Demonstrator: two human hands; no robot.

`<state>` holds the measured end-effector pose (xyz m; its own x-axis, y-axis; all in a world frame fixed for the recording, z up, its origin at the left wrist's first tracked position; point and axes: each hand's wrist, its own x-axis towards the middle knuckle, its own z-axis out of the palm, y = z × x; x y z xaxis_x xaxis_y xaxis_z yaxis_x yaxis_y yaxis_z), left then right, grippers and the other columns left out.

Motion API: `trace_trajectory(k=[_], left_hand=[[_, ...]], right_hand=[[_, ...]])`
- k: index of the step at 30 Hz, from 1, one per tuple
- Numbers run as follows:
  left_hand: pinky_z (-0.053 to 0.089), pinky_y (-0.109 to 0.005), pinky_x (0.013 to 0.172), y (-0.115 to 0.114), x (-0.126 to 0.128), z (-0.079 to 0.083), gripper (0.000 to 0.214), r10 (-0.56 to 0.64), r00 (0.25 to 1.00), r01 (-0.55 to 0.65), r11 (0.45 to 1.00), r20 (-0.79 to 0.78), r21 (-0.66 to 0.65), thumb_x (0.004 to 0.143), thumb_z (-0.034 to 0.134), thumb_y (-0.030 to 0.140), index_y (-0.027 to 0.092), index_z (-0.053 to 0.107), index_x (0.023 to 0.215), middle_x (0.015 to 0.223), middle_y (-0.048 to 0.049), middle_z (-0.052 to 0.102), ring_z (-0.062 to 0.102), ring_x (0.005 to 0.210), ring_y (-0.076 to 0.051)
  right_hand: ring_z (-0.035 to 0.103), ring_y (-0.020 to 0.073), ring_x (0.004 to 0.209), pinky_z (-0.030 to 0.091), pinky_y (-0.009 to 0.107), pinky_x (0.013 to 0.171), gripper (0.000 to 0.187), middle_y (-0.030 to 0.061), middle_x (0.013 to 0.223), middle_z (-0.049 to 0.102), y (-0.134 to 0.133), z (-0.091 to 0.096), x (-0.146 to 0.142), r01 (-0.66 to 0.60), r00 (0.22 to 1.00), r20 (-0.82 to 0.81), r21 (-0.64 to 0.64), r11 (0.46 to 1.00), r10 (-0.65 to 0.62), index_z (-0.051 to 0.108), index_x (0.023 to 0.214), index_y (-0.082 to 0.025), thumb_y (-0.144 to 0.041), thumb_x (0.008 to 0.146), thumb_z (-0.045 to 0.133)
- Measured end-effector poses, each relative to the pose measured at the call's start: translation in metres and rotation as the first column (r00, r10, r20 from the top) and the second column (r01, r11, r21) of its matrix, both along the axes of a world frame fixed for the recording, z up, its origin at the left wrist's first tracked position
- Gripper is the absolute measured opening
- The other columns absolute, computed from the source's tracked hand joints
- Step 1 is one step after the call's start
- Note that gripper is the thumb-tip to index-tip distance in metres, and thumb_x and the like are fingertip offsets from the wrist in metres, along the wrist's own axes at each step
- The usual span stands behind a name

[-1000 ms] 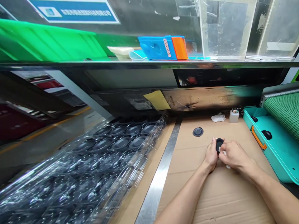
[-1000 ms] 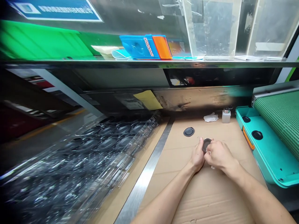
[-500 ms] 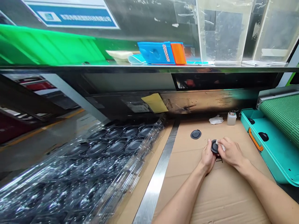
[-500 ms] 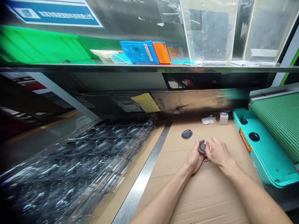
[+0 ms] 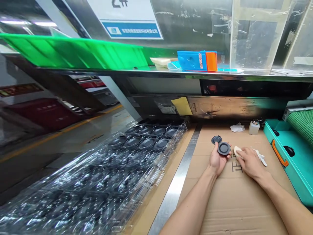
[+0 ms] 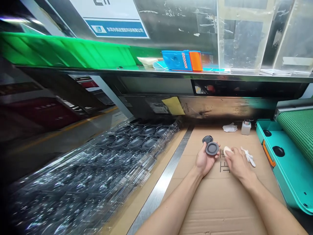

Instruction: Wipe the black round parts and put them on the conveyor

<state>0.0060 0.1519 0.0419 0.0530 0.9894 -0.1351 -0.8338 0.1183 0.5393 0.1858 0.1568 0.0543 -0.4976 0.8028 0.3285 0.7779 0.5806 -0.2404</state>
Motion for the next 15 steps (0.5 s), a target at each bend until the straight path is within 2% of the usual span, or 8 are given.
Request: trace_trajectory(k=[3,5,8,9,13,15], left_hand=[[0.046,-0.028,0.061,0.001,0.007,-0.004,0.04,-0.006,1.0,0.005,1.0,0.011,0.008,0.098,0.044,0.047,0.013,0.065,0.106,0.103,-0.014,0.07,0.064,0.072,-0.017],[0.051,-0.032,0.075,0.0,0.013,-0.006,0.038,-0.036,0.999,0.037,0.999,0.03,-0.023,0.098,0.044,0.044,0.014,0.065,0.107,0.107,-0.0138,0.07,0.067,0.084,-0.02],[0.05,-0.04,0.096,-0.003,0.015,-0.006,0.038,-0.11,0.99,0.116,0.99,0.083,-0.077,0.099,0.042,0.044,0.015,0.065,0.109,0.115,-0.0132,0.069,0.066,0.103,-0.024],[0.049,-0.041,0.1,-0.004,0.015,-0.005,0.038,-0.129,0.988,0.136,0.988,0.089,-0.075,0.1,0.041,0.042,0.014,0.065,0.108,0.116,-0.0135,0.069,0.066,0.107,-0.025],[0.048,-0.04,0.103,-0.005,0.013,-0.002,0.037,-0.164,0.985,0.168,0.983,0.052,-0.07,0.101,0.039,0.035,0.01,0.067,0.103,0.115,-0.016,0.07,0.065,0.111,-0.025],[0.049,-0.04,0.102,-0.005,0.014,-0.001,0.037,-0.181,0.982,0.186,0.977,0.059,-0.099,0.101,0.04,0.036,0.011,0.067,0.101,0.113,-0.0156,0.071,0.066,0.11,-0.025]], right_hand=[[0.054,0.0254,0.108,0.046,0.041,0.093,0.033,0.0121,0.115,0.058,-0.003,-0.006,-0.015,0.108,0.953,-0.287,0.036,0.993,-0.093,0.064,0.125,-0.022,-0.033,0.095,0.055],[0.054,0.0249,0.106,0.048,0.04,0.092,0.035,0.0117,0.114,0.057,-0.009,-0.01,-0.028,0.045,0.917,-0.4,0.057,0.997,-0.018,0.063,0.125,-0.022,-0.031,0.092,0.059],[0.053,0.0242,0.104,0.05,0.038,0.088,0.032,0.0106,0.113,0.055,-0.018,-0.012,-0.041,-0.113,0.924,-0.355,0.097,0.989,0.14,0.065,0.122,-0.025,-0.025,0.091,0.058],[0.052,0.0245,0.103,0.05,0.038,0.087,0.031,0.0108,0.114,0.055,-0.018,-0.012,-0.042,-0.114,0.933,-0.328,0.113,0.987,0.146,0.066,0.121,-0.025,-0.025,0.092,0.057],[0.051,0.0254,0.097,0.049,0.04,0.084,0.028,0.012,0.109,0.055,-0.013,-0.009,-0.034,0.081,0.947,-0.32,0.147,0.986,-0.03,0.069,0.117,-0.023,-0.026,0.093,0.055],[0.052,0.0249,0.097,0.048,0.039,0.084,0.03,0.0113,0.11,0.055,-0.012,-0.008,-0.031,0.026,0.954,-0.3,0.135,0.991,0.015,0.068,0.119,-0.025,-0.026,0.092,0.055]])
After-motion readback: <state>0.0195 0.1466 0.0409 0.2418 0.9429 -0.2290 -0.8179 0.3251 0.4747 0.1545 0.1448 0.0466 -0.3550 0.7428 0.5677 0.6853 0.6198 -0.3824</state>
